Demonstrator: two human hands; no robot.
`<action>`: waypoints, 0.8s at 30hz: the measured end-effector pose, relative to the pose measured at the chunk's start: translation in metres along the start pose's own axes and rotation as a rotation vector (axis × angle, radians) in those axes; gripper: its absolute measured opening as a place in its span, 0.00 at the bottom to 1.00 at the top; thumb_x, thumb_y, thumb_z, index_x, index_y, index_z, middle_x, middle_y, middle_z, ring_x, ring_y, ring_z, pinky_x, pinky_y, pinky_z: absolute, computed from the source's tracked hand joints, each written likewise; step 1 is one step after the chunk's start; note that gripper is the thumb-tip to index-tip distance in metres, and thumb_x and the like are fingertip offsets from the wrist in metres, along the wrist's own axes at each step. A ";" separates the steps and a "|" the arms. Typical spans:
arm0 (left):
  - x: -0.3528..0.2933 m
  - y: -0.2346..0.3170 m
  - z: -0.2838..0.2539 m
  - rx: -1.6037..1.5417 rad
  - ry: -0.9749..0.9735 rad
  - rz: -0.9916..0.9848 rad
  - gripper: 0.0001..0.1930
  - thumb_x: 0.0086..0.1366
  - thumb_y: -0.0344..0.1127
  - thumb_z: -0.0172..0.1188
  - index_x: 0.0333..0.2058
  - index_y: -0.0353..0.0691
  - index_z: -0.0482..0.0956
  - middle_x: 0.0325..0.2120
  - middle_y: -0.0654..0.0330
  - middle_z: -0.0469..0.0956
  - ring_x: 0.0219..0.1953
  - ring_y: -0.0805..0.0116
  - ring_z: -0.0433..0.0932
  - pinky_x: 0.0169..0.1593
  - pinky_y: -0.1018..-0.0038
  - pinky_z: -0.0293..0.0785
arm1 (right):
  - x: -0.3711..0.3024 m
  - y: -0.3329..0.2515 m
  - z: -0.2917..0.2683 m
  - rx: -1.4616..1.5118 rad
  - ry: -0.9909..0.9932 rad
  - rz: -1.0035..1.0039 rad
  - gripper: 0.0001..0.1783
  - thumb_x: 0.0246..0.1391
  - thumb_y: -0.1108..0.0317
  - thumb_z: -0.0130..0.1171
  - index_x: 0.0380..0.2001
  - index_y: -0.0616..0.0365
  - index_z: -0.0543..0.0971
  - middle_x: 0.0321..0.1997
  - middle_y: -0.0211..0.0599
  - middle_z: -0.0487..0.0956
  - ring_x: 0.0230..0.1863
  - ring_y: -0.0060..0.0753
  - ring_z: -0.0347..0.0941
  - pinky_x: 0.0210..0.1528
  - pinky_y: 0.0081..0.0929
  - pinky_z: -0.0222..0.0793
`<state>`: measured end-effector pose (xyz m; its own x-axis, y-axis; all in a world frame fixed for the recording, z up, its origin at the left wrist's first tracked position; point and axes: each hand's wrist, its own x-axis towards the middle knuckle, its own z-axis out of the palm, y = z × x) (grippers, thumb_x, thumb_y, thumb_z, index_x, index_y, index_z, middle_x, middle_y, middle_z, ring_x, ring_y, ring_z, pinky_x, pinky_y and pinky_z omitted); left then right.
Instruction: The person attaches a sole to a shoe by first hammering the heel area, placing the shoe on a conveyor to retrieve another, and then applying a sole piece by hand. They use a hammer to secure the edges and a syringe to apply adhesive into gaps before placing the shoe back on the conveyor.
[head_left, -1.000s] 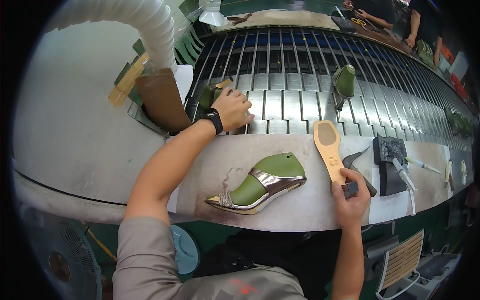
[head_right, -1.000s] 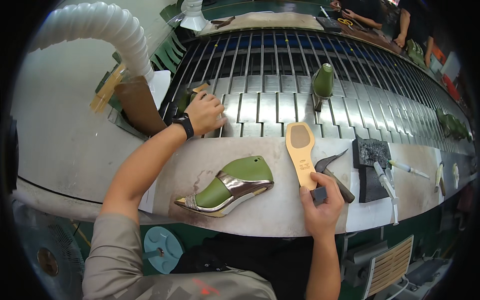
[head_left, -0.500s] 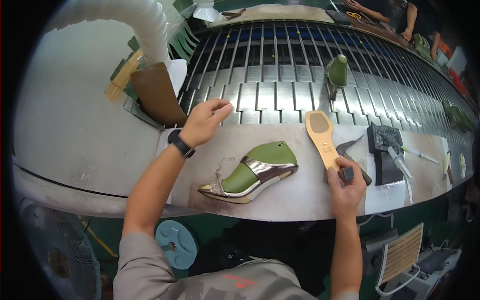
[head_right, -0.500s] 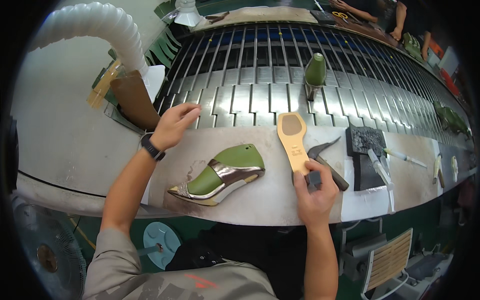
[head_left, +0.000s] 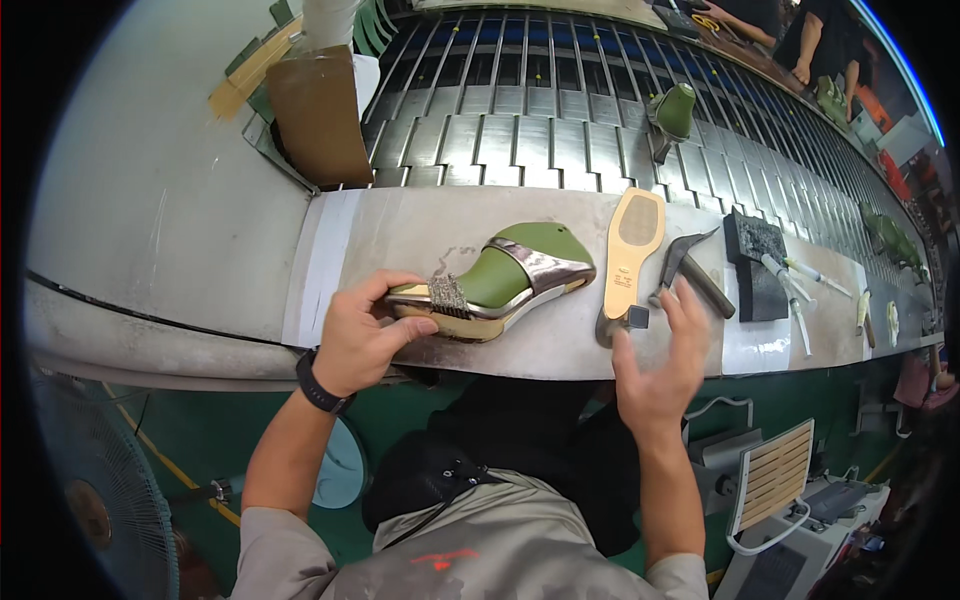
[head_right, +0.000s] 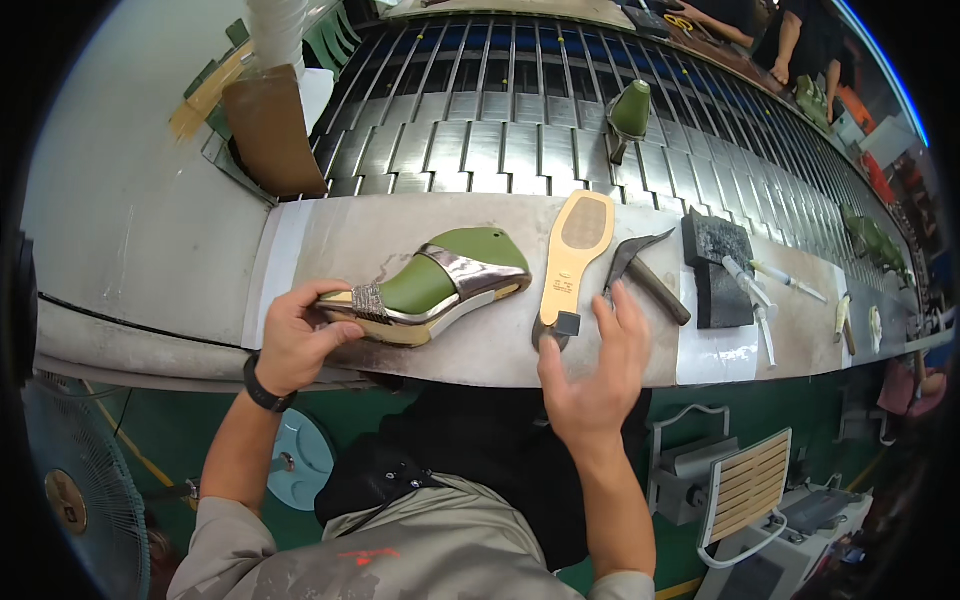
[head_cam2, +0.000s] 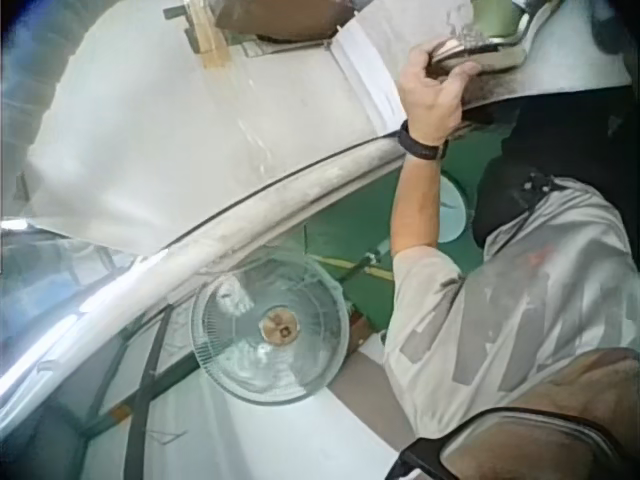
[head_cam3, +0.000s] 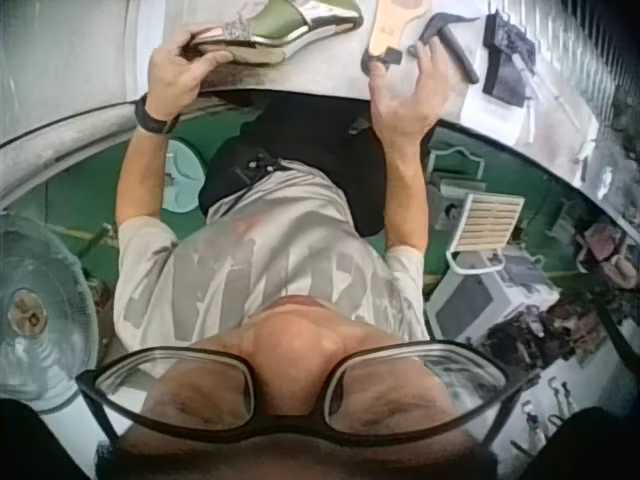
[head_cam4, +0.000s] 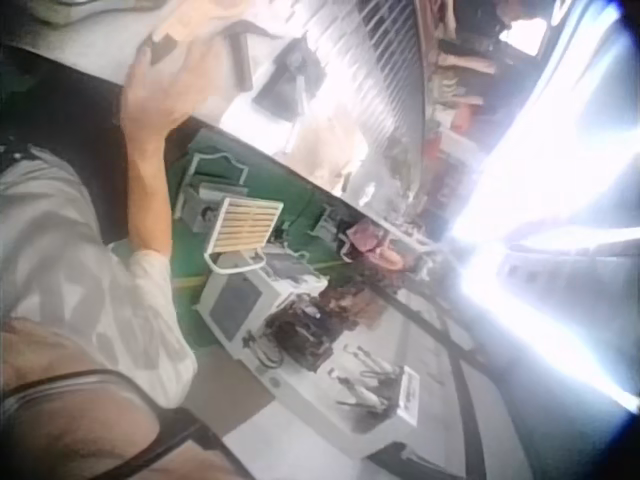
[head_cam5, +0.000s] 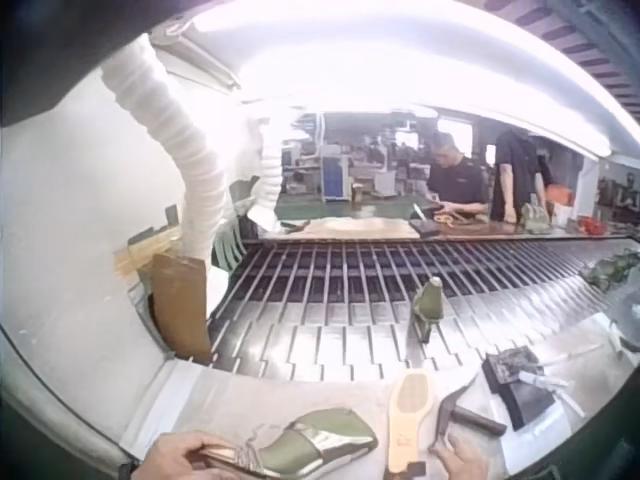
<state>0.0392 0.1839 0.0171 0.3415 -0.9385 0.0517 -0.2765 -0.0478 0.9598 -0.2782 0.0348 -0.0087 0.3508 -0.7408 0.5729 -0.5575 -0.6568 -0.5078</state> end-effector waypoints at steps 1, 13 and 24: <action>-0.001 0.014 -0.003 -0.004 0.007 0.057 0.22 0.62 0.22 0.76 0.54 0.32 0.82 0.44 0.59 0.87 0.46 0.73 0.84 0.53 0.74 0.79 | -0.006 -0.011 -0.012 0.036 0.069 -0.056 0.32 0.51 0.68 0.75 0.58 0.69 0.79 0.68 0.64 0.75 0.67 0.65 0.73 0.70 0.54 0.67; -0.014 0.077 0.022 0.513 -0.071 0.803 0.26 0.45 0.27 0.82 0.46 0.37 0.87 0.34 0.58 0.83 0.31 0.58 0.81 0.32 0.64 0.76 | 0.000 -0.084 -0.007 0.746 -0.237 0.035 0.23 0.53 0.77 0.76 0.53 0.64 0.85 0.42 0.43 0.84 0.36 0.31 0.82 0.38 0.25 0.79; -0.060 0.009 0.081 0.496 -0.115 1.057 0.17 0.52 0.30 0.76 0.43 0.47 0.90 0.38 0.71 0.79 0.39 0.70 0.76 0.39 0.70 0.73 | -0.059 -0.055 -0.011 0.663 -0.276 0.183 0.12 0.57 0.79 0.72 0.45 0.67 0.85 0.40 0.40 0.84 0.36 0.30 0.83 0.41 0.26 0.80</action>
<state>-0.0570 0.2116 0.0006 -0.3442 -0.6152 0.7093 -0.7024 0.6700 0.2403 -0.2762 0.1161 -0.0077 0.5210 -0.7979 0.3032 -0.0848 -0.4019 -0.9118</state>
